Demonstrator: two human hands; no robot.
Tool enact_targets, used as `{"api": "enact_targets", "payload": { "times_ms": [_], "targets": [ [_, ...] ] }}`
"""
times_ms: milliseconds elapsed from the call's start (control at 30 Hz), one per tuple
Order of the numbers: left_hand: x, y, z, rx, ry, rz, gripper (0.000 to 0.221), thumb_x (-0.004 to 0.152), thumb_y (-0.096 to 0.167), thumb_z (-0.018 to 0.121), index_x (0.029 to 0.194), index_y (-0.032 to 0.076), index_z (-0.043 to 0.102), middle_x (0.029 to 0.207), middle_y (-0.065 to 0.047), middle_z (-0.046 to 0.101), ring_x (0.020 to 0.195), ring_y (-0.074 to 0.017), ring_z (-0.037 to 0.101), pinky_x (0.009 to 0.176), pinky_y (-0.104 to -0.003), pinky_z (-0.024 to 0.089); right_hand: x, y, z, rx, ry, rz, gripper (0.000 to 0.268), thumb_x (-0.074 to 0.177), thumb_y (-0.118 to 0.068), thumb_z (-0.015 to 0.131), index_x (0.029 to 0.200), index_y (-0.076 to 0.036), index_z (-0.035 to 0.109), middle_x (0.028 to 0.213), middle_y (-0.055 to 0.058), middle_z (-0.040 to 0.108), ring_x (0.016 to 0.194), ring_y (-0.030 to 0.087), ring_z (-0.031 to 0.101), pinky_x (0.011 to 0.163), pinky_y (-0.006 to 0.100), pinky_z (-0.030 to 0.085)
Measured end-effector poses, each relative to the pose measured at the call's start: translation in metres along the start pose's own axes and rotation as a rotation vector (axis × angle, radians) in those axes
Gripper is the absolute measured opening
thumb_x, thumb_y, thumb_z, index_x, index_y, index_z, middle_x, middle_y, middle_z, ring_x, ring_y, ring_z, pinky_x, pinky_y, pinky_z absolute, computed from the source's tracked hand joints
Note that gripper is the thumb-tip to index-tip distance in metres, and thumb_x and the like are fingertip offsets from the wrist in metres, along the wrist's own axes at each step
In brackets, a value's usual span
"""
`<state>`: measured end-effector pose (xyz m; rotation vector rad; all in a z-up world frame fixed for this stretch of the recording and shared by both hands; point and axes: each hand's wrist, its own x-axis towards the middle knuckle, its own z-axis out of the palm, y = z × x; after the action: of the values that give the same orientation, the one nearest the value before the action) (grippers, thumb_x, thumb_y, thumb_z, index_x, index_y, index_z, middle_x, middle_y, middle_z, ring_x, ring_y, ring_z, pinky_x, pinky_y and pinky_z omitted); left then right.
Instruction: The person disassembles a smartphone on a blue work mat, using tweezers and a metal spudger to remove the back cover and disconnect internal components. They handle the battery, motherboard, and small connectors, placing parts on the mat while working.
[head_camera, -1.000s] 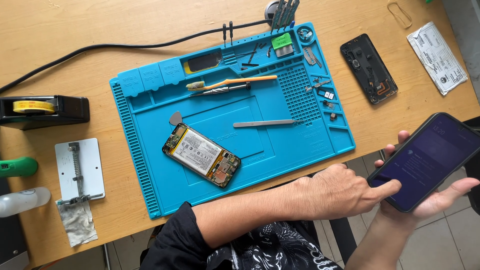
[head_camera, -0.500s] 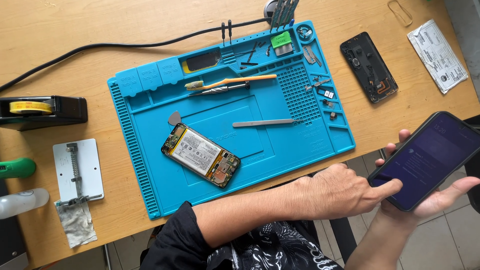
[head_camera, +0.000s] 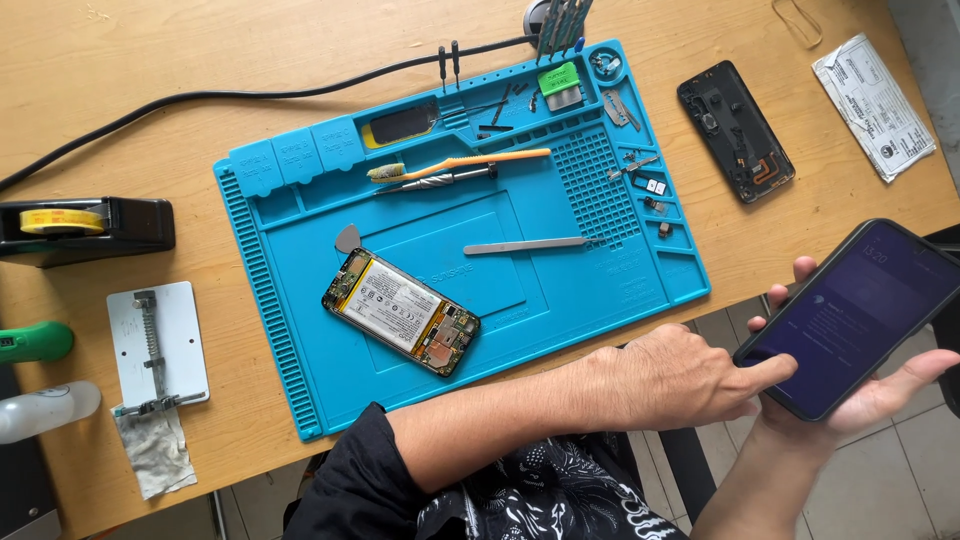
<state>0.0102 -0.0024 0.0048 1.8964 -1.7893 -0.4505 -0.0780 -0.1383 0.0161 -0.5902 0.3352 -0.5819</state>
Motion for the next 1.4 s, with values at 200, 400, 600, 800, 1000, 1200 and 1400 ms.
{"api": "enact_targets", "payload": {
  "times_ms": [200, 400, 600, 800, 1000, 1200, 1400],
  "targets": [
    [0.009, -0.008, 0.004, -0.008, -0.023, -0.043, 0.051, 0.104, 0.047, 0.043, 0.145, 0.022, 0.028, 0.062, -0.004, 0.069, 0.051, -0.0271, 0.068, 0.044, -0.041, 0.049, -0.001, 0.003, 0.005, -0.036, 0.006, -0.009, 0.098, 0.081, -0.058, 0.055, 0.16, 0.0, 0.049, 0.136, 0.028, 0.065, 0.104, 0.042, 0.072, 0.077, 0.052, 0.065],
    [-0.01, -0.024, -0.023, 0.059, 0.129, -0.206, 0.09, 0.104, 0.061, 0.056, 0.169, 0.025, 0.005, 0.063, -0.001, 0.068, 0.069, -0.0274, 0.073, 0.056, -0.041, 0.046, 0.002, 0.006, 0.009, -0.011, 0.25, -0.102, 0.072, 0.078, -0.033, 0.066, 0.141, 0.001, 0.065, 0.125, 0.018, 0.073, 0.122, 0.033, 0.07, 0.107, 0.042, 0.057],
    [-0.085, -0.05, -0.064, -0.151, 0.266, -0.265, 0.083, 0.104, 0.05, 0.058, 0.165, 0.021, 0.01, 0.087, -0.006, 0.076, 0.081, -0.0356, 0.072, 0.063, -0.047, 0.047, 0.007, 0.004, -0.011, 0.189, -0.088, 0.029, 0.077, 0.094, -0.025, 0.063, 0.165, -0.003, 0.044, 0.15, 0.036, 0.055, 0.124, 0.054, 0.062, 0.092, 0.067, 0.055],
    [-0.199, -0.06, -0.095, -0.291, 0.527, -0.465, 0.077, 0.103, 0.037, 0.064, 0.162, 0.018, 0.018, 0.103, -0.007, 0.076, 0.089, -0.026, 0.076, 0.08, -0.043, 0.059, 0.026, 0.006, 0.002, 0.038, -0.005, -0.055, 0.086, 0.086, -0.031, 0.076, 0.162, -0.004, 0.047, 0.14, 0.029, 0.061, 0.118, 0.042, 0.066, 0.087, 0.055, 0.063],
    [-0.303, -0.054, -0.066, -0.37, 0.893, -0.938, 0.068, 0.101, 0.025, 0.056, 0.159, 0.007, 0.027, 0.107, -0.008, 0.076, 0.099, -0.0206, 0.073, 0.103, -0.037, 0.053, 0.145, -0.013, -0.076, 0.027, 0.321, -0.35, 0.068, 0.075, -0.032, 0.062, 0.132, 0.004, 0.07, 0.133, 0.024, 0.076, 0.122, 0.036, 0.076, 0.103, 0.041, 0.061],
    [-0.336, -0.045, -0.017, -0.338, 1.199, -1.144, 0.062, 0.105, 0.023, 0.052, 0.157, 0.0, 0.029, 0.109, -0.015, 0.07, 0.104, -0.0248, 0.068, 0.094, -0.037, 0.058, 0.302, -0.025, -0.16, 0.126, 0.399, -0.544, 0.081, 0.059, -0.042, 0.073, 0.122, 0.01, 0.075, 0.124, 0.037, 0.079, 0.121, 0.051, 0.077, 0.112, 0.059, 0.063],
    [-0.338, -0.049, -0.013, -0.286, 1.294, -1.025, 0.055, 0.105, 0.015, 0.056, 0.153, -0.003, 0.036, 0.105, -0.014, 0.07, 0.096, -0.0215, 0.067, 0.087, -0.03, 0.058, 0.422, -0.033, -0.23, 0.284, 0.424, -0.479, 0.061, 0.073, -0.02, 0.068, 0.119, 0.02, 0.072, 0.126, 0.044, 0.076, 0.124, 0.06, 0.074, 0.105, 0.069, 0.064]
  ]
}}
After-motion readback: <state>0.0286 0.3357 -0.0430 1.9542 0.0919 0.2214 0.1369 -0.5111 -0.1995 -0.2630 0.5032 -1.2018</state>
